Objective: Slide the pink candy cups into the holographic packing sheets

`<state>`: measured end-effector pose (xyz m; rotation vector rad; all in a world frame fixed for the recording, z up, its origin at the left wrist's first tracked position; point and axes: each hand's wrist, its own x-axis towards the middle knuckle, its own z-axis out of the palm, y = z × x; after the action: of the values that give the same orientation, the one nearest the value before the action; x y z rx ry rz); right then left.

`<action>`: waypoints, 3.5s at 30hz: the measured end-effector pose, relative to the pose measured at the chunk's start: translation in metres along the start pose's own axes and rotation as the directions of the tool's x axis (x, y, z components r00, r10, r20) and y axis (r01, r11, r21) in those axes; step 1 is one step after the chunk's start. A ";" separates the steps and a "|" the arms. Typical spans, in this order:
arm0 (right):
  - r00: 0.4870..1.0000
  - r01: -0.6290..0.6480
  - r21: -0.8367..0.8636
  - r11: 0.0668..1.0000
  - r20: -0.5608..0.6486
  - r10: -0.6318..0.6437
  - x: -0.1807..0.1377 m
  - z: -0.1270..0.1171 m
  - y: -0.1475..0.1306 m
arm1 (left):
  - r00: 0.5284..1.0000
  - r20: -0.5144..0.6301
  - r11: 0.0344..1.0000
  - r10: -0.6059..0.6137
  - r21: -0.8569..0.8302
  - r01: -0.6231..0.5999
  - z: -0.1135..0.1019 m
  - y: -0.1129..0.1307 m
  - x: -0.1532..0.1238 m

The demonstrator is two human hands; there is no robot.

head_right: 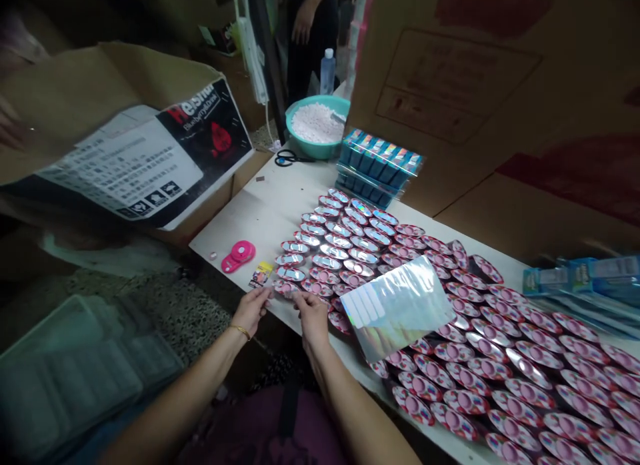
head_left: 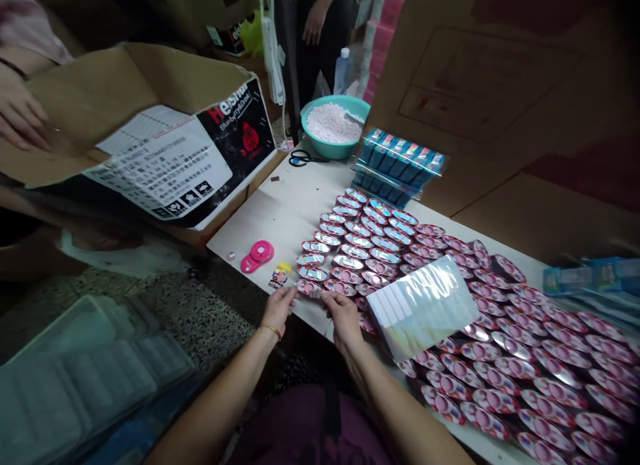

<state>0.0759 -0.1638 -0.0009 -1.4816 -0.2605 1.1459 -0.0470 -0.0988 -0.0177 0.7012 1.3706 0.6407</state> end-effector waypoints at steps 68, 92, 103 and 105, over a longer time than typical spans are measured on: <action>0.655 0.620 -0.713 -0.327 0.700 -0.284 0.061 -0.204 -0.086 | 0.831 0.536 0.907 0.150 0.260 -0.331 0.197 -0.033 -0.002; 0.953 0.296 -0.709 0.640 0.180 -0.242 0.046 -0.083 -0.063 | 0.938 0.318 0.989 0.139 -0.008 -0.144 0.082 0.004 -0.002; 0.991 0.107 -0.574 0.812 -0.006 -0.135 0.069 -0.079 -0.034 | 0.945 0.323 0.997 0.048 -0.071 -0.026 0.091 0.020 0.036; 0.993 0.100 -0.540 0.836 0.000 -0.118 0.069 -0.079 -0.034 | 0.925 0.378 0.991 -0.034 -0.105 0.080 0.090 0.023 0.037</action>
<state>0.1846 -0.1548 -0.0194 -1.9489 -0.6831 0.9949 0.0460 -0.0623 -0.0178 0.6467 0.9858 0.5052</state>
